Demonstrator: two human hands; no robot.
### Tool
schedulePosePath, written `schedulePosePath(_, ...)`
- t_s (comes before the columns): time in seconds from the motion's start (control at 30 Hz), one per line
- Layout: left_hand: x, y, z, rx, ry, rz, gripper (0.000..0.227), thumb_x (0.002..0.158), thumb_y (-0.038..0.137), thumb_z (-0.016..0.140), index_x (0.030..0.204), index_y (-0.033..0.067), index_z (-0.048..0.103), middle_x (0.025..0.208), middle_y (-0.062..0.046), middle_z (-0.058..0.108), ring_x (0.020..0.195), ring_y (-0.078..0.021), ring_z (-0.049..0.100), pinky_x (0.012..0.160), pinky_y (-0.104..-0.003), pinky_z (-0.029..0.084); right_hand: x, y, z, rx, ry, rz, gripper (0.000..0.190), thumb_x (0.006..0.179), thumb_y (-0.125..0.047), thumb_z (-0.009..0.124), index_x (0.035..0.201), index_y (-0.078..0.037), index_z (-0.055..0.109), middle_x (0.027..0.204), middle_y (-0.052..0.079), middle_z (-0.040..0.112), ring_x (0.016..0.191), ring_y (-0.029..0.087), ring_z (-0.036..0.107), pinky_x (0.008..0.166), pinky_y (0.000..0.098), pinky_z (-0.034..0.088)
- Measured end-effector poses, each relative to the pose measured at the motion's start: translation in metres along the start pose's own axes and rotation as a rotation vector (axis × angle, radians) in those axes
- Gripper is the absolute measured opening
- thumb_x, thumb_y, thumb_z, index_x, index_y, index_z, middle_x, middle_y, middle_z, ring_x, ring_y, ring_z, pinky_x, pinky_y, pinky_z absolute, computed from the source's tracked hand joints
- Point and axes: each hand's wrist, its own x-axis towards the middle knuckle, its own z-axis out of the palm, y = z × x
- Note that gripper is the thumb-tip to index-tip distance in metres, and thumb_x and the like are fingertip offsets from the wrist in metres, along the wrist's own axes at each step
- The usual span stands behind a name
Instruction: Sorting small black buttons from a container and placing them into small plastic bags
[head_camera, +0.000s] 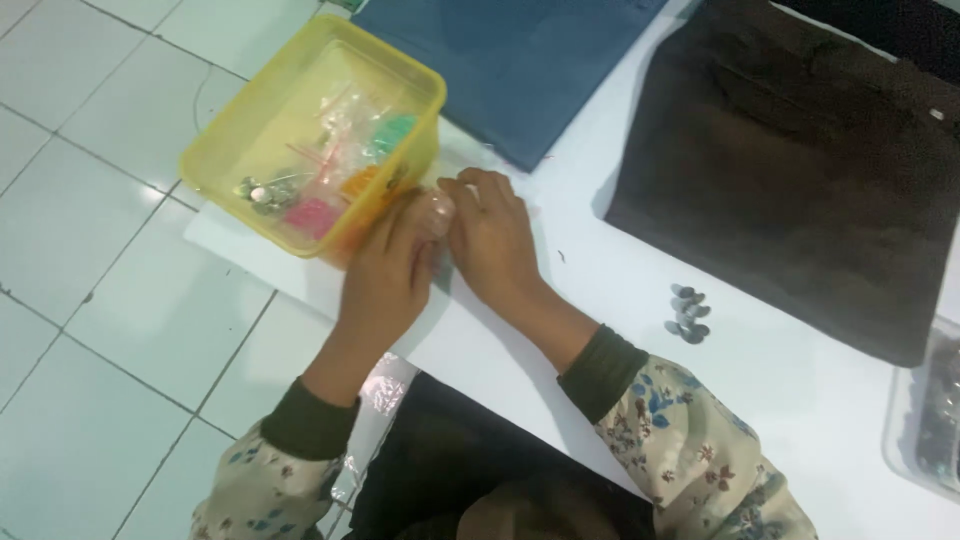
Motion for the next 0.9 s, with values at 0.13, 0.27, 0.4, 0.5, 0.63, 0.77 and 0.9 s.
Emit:
schedulePosePath(0.13,0.002,-0.006,0.013,0.039,-0.020,0.010,0.046,0.099,0.009,0.058,0.144,0.0033,0.052,0.132,-0.023,0.059,0.124,-0.0444,0.062,0.105,-0.049,0.051,0.007,0.004,0.006,0.000,0.053,-0.036,0.032,0.092,-0.001,0.066,0.125,-0.001,0.067,0.124,0.020,0.061,0.122,0.042,0.058,0.082,0.0501,0.055)
schedulePosePath(0.27,-0.003,-0.013,0.026,0.085,-0.120,-0.084,0.054,0.100,0.013,0.060,0.153,0.0118,0.047,0.134,-0.018,0.064,0.126,-0.0365,0.064,0.106,-0.048,0.051,0.003,0.013,0.019,-0.017,0.003,-0.025,0.018,0.096,-0.003,0.068,0.112,-0.001,0.076,0.108,0.018,0.072,0.109,0.036,0.069,0.087,0.0424,0.056)
schedulePosePath(0.4,-0.005,-0.007,0.029,0.111,-0.115,-0.119,0.052,0.099,0.011,0.064,0.149,0.0136,0.050,0.128,-0.015,0.067,0.123,-0.0326,0.066,0.105,-0.045,0.052,-0.008,0.023,0.029,-0.068,0.007,-0.059,0.012,0.094,-0.003,0.072,0.105,-0.002,0.077,0.097,0.015,0.077,0.098,0.029,0.075,0.087,0.0313,0.059)
schedulePosePath(0.5,-0.003,-0.005,0.028,0.122,-0.094,-0.114,0.050,0.099,0.012,0.065,0.148,0.0126,0.053,0.123,-0.014,0.069,0.120,-0.0332,0.067,0.104,-0.046,0.053,-0.009,0.020,0.017,-0.038,0.036,-0.033,0.008,0.096,-0.007,0.072,0.102,-0.006,0.078,0.089,0.009,0.077,0.090,0.024,0.076,0.080,0.0275,0.061)
schedulePosePath(0.63,-0.003,-0.002,0.026,0.147,-0.091,-0.072,0.047,0.097,0.012,0.067,0.142,0.0093,0.056,0.128,-0.016,0.066,0.124,-0.0348,0.064,0.102,-0.046,0.053,-0.003,0.012,-0.007,-0.028,-0.018,-0.003,0.006,0.089,-0.005,0.077,0.093,-0.009,0.075,0.085,0.004,0.073,0.089,0.022,0.074,0.077,0.0296,0.061)
schedulePosePath(0.77,-0.004,0.002,0.024,0.238,-0.039,-0.024,0.033,0.098,0.010,0.064,0.131,0.0097,0.063,0.126,-0.014,0.068,0.122,-0.0308,0.066,0.102,-0.043,0.054,-0.005,0.013,-0.016,-0.034,0.077,-0.034,0.016,0.082,-0.003,0.084,0.088,-0.010,0.071,0.086,0.003,0.067,0.095,0.021,0.071,0.083,0.0295,0.059)
schedulePosePath(0.9,-0.004,-0.001,0.029,0.301,0.049,0.056,0.022,0.102,0.017,0.063,0.124,0.0156,0.068,0.125,-0.005,0.068,0.124,-0.0237,0.065,0.103,-0.037,0.054,-0.004,0.010,-0.037,0.038,0.156,-0.039,0.021,0.079,-0.006,0.089,0.086,-0.013,0.071,0.088,-0.002,0.068,0.097,0.018,0.068,0.086,0.0281,0.057)
